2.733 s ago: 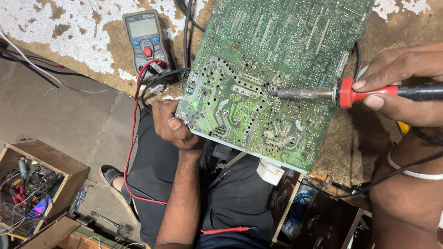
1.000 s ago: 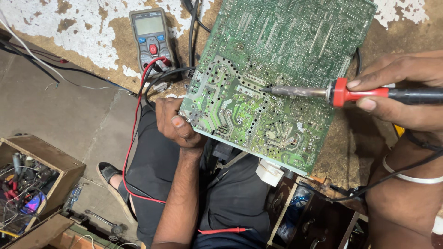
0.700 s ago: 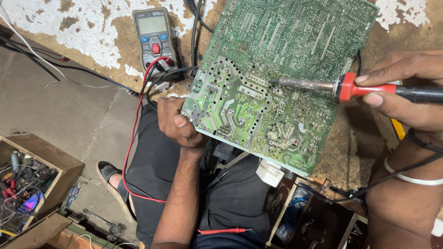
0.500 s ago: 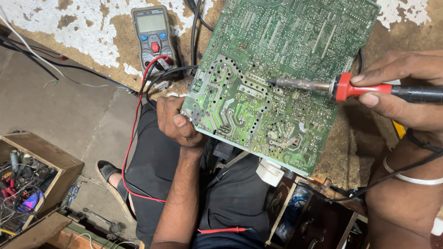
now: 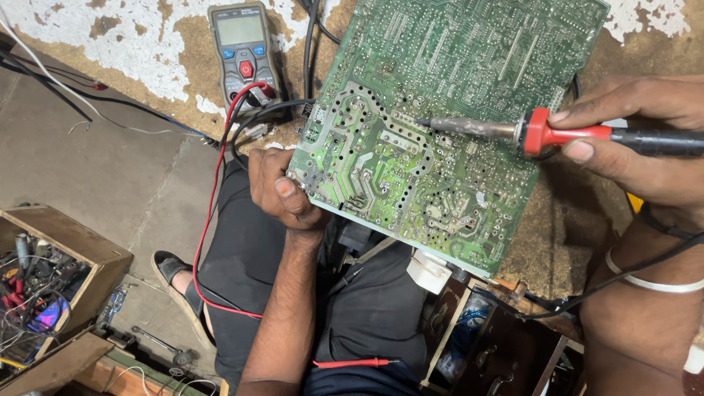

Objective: The person holds a green circuit board and uses a soldering iron to apply solder to several points on the board. They also use a yellow pencil to mark or scrape small areas on the board surface. A multimeter and light bulb are visible on the workbench.

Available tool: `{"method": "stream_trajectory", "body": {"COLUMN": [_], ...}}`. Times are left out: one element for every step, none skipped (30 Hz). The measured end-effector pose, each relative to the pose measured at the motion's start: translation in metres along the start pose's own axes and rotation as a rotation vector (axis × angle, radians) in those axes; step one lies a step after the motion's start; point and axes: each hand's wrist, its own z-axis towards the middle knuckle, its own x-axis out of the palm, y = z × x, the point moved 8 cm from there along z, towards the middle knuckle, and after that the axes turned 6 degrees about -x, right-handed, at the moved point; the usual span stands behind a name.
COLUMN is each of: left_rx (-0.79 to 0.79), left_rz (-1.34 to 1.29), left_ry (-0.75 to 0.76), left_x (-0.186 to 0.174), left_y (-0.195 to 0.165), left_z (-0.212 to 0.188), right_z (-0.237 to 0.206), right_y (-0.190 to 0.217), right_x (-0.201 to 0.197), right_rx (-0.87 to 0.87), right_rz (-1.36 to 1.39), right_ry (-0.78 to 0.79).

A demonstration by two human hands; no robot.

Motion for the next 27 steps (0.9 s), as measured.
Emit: {"method": "stream_trajectory", "body": {"left_rx": [0.004, 0.008, 0.008, 0.009, 0.01, 0.003, -0.006, -0.013, -0.016, -0.019, -0.022, -0.021, -0.019, -0.018, -0.024, -0.03, -0.036, -0.032, -0.028, -0.022, -0.016, -0.009, 0.0, 0.002, 0.001, 0.001, -0.003], "left_rz": [0.002, 0.002, 0.0, -0.003, -0.004, -0.004, -0.005, -0.005, -0.006, -0.007, -0.009, -0.01, -0.012, -0.014, -0.016, -0.018, -0.02, -0.019, -0.019, -0.018, -0.016, -0.014, -0.012, -0.017, -0.021, -0.024, -0.032], "left_ry": [-0.002, -0.002, -0.001, -0.002, -0.003, -0.002, -0.002, -0.004, -0.005, -0.004, -0.003, -0.003, -0.001, 0.0, 0.002, 0.003, 0.003, 0.001, -0.001, -0.004, -0.008, -0.011, -0.013, -0.01, -0.009, -0.01, -0.01], "left_x": [0.0, 0.0, 0.001, 0.001, 0.0, 0.0, 0.0, 0.0, -0.001, -0.001, -0.001, -0.001, -0.001, -0.001, -0.001, -0.001, -0.001, -0.001, -0.001, -0.001, -0.001, 0.0, 0.0, 0.0, 0.0, -0.001, -0.001], "left_y": [0.0, -0.001, -0.001, -0.001, -0.001, 0.0, 0.0, 0.0, 0.0, 0.001, 0.001, 0.001, 0.001, 0.0, 0.001, 0.001, 0.002, 0.001, 0.001, 0.001, 0.001, 0.0, 0.0, 0.0, -0.001, -0.001, -0.001], "left_z": [0.0, 0.0, 0.0, 0.0, 0.0, 0.0, 0.0, 0.0, 0.001, 0.0, 0.001, 0.001, 0.001, 0.001, 0.0, 0.0, 0.0, 0.0, 0.0, 0.0, 0.0, 0.001, 0.001, 0.001, 0.001, 0.001, 0.001], "right_z": [0.0, 0.0, 0.0, 0.001, 0.001, 0.001, 0.0, -0.001, -0.003, -0.005, -0.008, -0.011, -0.012, -0.014, -0.014, -0.014, -0.014, -0.014, -0.014, -0.014, -0.014, -0.014, -0.014, -0.015, -0.015, -0.016, -0.016], "right_y": [0.001, 0.001, 0.001, 0.0, -0.001, -0.004, -0.005, -0.007, -0.007, -0.009, -0.011, -0.015, -0.018, -0.02, -0.021, -0.022, -0.023, -0.024, -0.025, -0.027, -0.03, -0.032, -0.034, -0.035, -0.035, -0.035, -0.035], "right_x": [0.0, 0.0, 0.0, 0.001, 0.001, 0.001, 0.001, 0.001, 0.002, 0.002, 0.002, 0.003, 0.003, 0.004, 0.003, 0.003, 0.003, 0.002, 0.002, 0.002, 0.003, 0.004, 0.004, 0.004, 0.003, 0.002, 0.001], "right_rx": [0.003, 0.005, 0.002, 0.007, 0.012, 0.028, 0.03, 0.032, 0.022, 0.039, 0.057, 0.1, 0.127, 0.153, 0.161, 0.173, 0.185, 0.202, 0.225, 0.248, 0.279, 0.294, 0.309, 0.307, 0.291, 0.274, 0.245], "right_rz": [0.0, 0.0, -0.004, -0.001, 0.002, 0.01, 0.037, 0.063, 0.11, 0.146, 0.183, 0.211, 0.223, 0.235, 0.232, 0.222, 0.213, 0.197, 0.201, 0.205, 0.231, 0.246, 0.262, 0.264, 0.248, 0.232, 0.199], "right_ry": [-0.003, -0.005, -0.006, -0.007, -0.007, -0.007, -0.017, -0.028, -0.051, -0.066, -0.082, -0.09, -0.096, -0.101, -0.104, -0.111, -0.118, -0.128, -0.142, -0.156, -0.171, -0.182, -0.193, -0.198, -0.186, -0.175, -0.151]}}
